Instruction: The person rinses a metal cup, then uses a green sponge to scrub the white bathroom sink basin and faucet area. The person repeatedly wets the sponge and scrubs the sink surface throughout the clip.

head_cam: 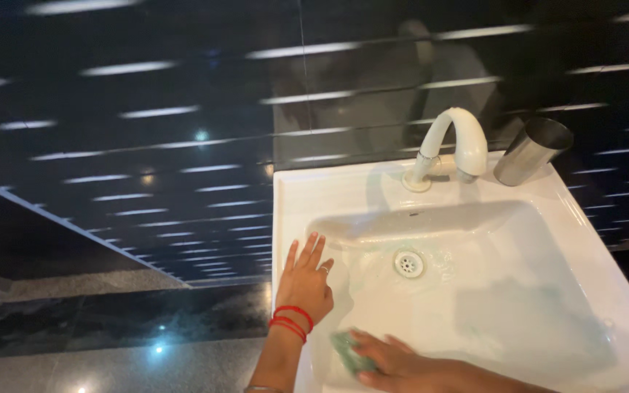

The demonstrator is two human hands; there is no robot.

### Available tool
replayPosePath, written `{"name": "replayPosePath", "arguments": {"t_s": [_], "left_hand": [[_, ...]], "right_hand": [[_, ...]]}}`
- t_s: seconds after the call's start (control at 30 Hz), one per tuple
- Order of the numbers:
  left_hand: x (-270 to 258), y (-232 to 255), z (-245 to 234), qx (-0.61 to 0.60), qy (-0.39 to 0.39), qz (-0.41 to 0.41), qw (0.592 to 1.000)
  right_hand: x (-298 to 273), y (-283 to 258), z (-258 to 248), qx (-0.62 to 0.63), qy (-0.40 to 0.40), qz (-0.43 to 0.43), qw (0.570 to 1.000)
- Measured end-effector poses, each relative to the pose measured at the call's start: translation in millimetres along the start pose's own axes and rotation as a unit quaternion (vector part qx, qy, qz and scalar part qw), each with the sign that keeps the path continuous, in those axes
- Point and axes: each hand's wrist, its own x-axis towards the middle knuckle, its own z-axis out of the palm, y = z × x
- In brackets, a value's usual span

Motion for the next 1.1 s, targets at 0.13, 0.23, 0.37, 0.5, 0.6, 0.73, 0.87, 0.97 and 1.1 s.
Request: {"name": "replayPosePath", "arguments": {"t_s": [0.13,0.23,0.37,0.5,0.6,0.73,0.87,0.97,1.1], "left_hand": [[3.2,3.4,-0.7,-0.005,-0.016,-0.014,1.0],[1.6,2.2,-4.0,-0.006,-0.027,-0.021,0.999],[2.5,2.9,-6.7,-0.021,-0.034,-0.023,0.999],[2.2,0.5,-5.0,-0.044,-0.019,-0.014,0.999],[5.7,-1.8,-4.5,-0.051,-0.012,-0.007,0.999],[4.7,-3.8,-5.8,-0.065,-0.038,-0.013,0.997],[7.8,-2.3,-8.6,-0.059,-0.038,-0.009,0.998],[9.1,-3.9,-9.6,-0.068,-0.067,-0.01,0.995],[12.2,-6.7,-5.6,-0.084,-0.076,-0.015,0.993]], "right_hand": [[-43.5,72.9,-31.4,-0.144,0.064,0.121,0.98],[-51.1,132.1,-60.7,-0.262,0.195,0.265,0.907],[-11.4,144.5,-74.2,-0.233,0.289,0.354,0.859],[66.1,83.9,-46.8,-0.143,0.234,0.335,0.901],[114.5,43.2,-12.6,-0.118,0.201,0.204,0.951],[135.6,46.2,3.7,-0.194,0.144,0.068,0.968],[97.8,105.2,-37.0,-0.222,0.311,0.257,0.888],[75.7,134.8,-67.7,-0.175,0.515,0.329,0.772],[101.1,109.4,-72.4,-0.19,0.514,0.327,0.77]]}}
